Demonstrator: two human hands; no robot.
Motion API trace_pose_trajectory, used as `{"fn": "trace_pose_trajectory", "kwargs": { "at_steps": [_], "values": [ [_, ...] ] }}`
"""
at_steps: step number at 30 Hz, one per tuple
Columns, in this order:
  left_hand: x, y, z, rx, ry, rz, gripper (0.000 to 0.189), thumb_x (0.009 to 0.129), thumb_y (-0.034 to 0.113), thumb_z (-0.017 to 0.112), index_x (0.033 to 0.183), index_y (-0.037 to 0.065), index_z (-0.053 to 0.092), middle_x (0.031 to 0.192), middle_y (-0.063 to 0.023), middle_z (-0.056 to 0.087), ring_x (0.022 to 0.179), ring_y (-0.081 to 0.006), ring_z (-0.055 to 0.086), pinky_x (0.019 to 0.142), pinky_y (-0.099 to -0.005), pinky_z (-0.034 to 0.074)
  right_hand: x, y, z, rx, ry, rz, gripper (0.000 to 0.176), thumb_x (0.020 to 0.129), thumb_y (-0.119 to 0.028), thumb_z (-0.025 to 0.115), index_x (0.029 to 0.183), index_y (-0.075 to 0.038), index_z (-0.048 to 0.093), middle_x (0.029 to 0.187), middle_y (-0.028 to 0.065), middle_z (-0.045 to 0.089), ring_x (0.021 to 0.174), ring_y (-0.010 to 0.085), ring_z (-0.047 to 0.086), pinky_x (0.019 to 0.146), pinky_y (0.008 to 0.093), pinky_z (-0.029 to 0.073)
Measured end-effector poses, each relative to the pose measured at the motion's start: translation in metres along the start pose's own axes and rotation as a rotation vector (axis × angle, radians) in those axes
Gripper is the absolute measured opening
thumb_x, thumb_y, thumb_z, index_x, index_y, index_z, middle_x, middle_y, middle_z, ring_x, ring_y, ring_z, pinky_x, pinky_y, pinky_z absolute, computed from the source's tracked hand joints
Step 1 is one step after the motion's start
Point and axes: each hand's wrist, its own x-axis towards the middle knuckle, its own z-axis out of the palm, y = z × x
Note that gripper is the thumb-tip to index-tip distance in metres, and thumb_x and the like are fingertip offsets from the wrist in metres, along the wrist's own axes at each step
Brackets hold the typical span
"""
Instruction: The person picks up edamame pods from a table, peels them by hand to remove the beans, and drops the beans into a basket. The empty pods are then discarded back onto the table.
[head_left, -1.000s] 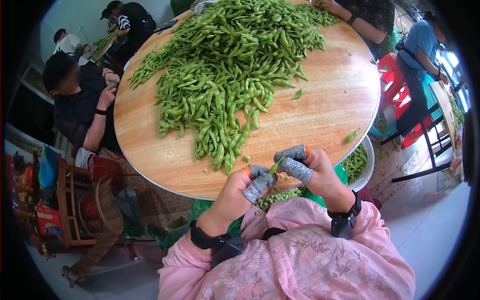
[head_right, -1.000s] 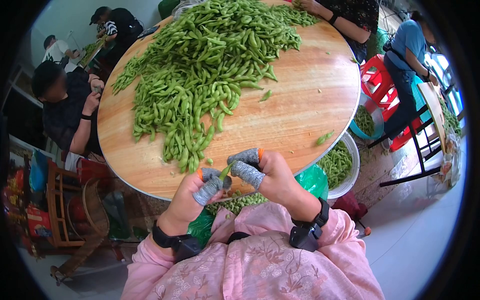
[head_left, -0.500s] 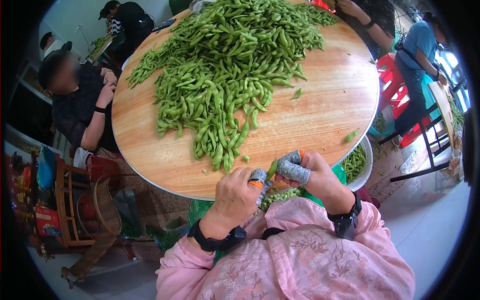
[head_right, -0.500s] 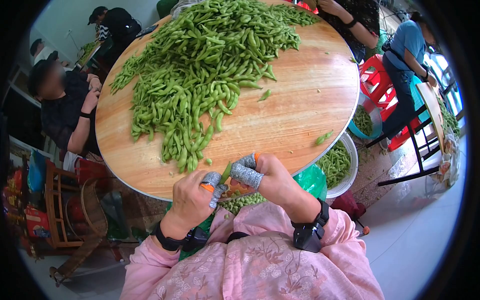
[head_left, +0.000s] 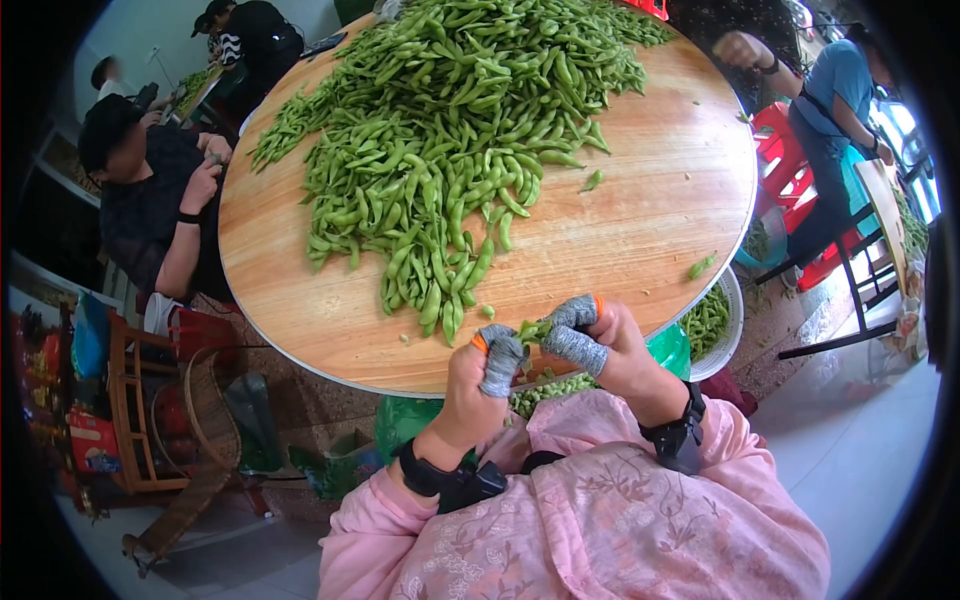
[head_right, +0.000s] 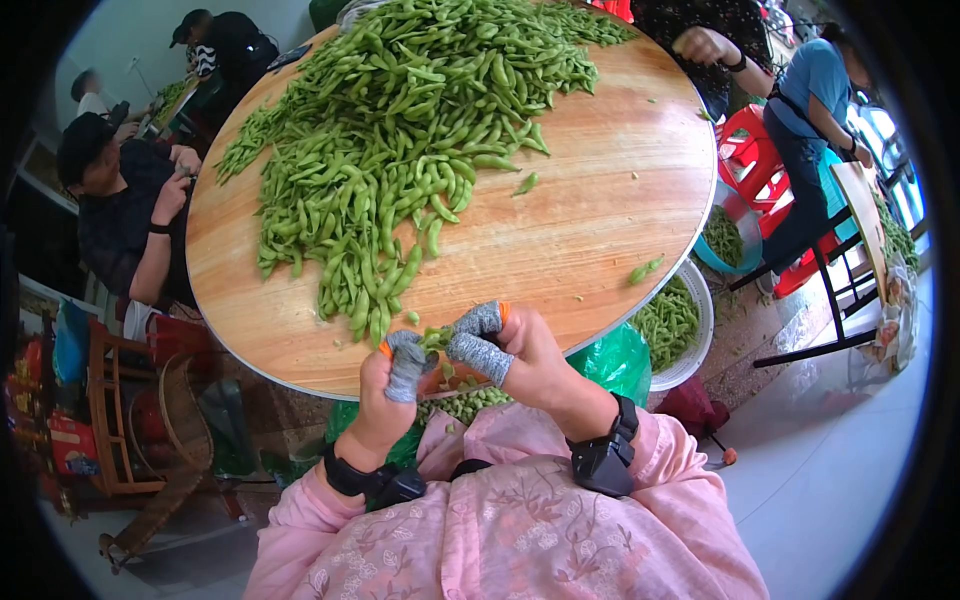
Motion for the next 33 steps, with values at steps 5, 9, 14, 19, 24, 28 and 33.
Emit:
{"fn": "trace_pose_trajectory", "kwargs": {
  "at_steps": [5,9,14,19,24,28,33],
  "values": [
    [0.006,0.009,-0.004,-0.501,-0.105,-0.266,0.011,0.083,0.011,0.054,0.087,0.0,0.051,0.073,0.0006,0.054,0.065,-0.0066,0.05,0.057,-0.0211,0.042,0.001,-0.007,0.0,-0.059,0.032,0.017,0.012,0.081,-0.01,0.056,0.078,0.002,0.056,0.07,-0.0003,0.055,0.065,0.0055,0.048,0.059,0.0211,0.04],
    [0.009,0.012,-0.005,-0.112,-0.241,-0.104,0.007,0.083,0.004,0.051,0.088,0.0,0.052,0.076,0.0009,0.054,0.071,-0.0042,0.05,0.059,-0.0194,0.042,-0.002,-0.008,0.002,-0.084,-0.073,0.046,0.011,0.081,-0.009,0.056,0.079,0.002,0.056,0.072,-0.0001,0.056,0.067,0.0058,0.048,0.06,0.0214,0.041],
    [0.001,0.0,-0.012,-0.539,-0.283,-0.27,0.008,0.083,0.001,0.05,0.09,-0.001,0.052,0.078,0.0015,0.053,0.069,-0.0031,0.047,0.06,-0.0183,0.041,-0.004,-0.007,-0.001,0.171,-0.146,0.086,0.011,0.082,-0.009,0.056,0.079,0.002,0.056,0.074,0.0006,0.058,0.068,0.006,0.051,0.061,0.0216,0.042],
    [-0.004,0.005,-0.01,-0.408,-0.26,-0.312,0.012,0.082,-0.001,0.049,0.093,-0.002,0.051,0.077,0.0008,0.053,0.066,-0.0049,0.046,0.061,-0.0189,0.04,-0.004,-0.004,-0.003,0.018,-0.173,0.079,0.011,0.082,-0.01,0.056,0.082,0.001,0.056,0.076,0.001,0.058,0.069,0.0061,0.051,0.061,0.0215,0.042],
    [-0.003,0.016,-0.015,-0.232,-0.282,-0.285,0.014,0.081,-0.001,0.048,0.095,-0.001,0.053,0.083,-0.0024,0.056,0.075,-0.0093,0.053,0.062,-0.0229,0.043,-0.024,-0.025,-0.029,-0.319,0.089,0.047,0.011,0.08,-0.011,0.058,0.079,0.0,0.057,0.067,-0.0016,0.054,0.064,0.0068,0.049,0.058,0.0216,0.041],
    [0.029,0.012,-0.033,0.319,-0.16,-0.006,0.018,0.08,0.006,0.053,0.096,-0.001,0.054,0.077,-0.01,0.06,0.071,-0.0179,0.059,0.059,-0.0282,0.045,-0.063,-0.059,-0.1,-0.829,0.298,0.071,0.019,0.074,0.002,0.056,0.092,0.005,0.059,0.069,0.0039,0.059,0.059,0.0096,0.051,0.054,0.0242,0.042],
    [0.09,0.001,-0.027,1.084,-0.14,0.027,0.016,0.076,0.016,0.055,0.077,0.0,0.057,0.063,-0.0171,0.059,0.062,-0.0308,0.059,0.052,-0.0375,0.046,-0.085,-0.064,-0.137,-1.291,0.617,0.031,0.019,0.073,0.003,0.056,0.092,0.006,0.056,0.069,0.0034,0.058,0.059,0.0095,0.048,0.054,0.0258,0.041]
  ]
}}
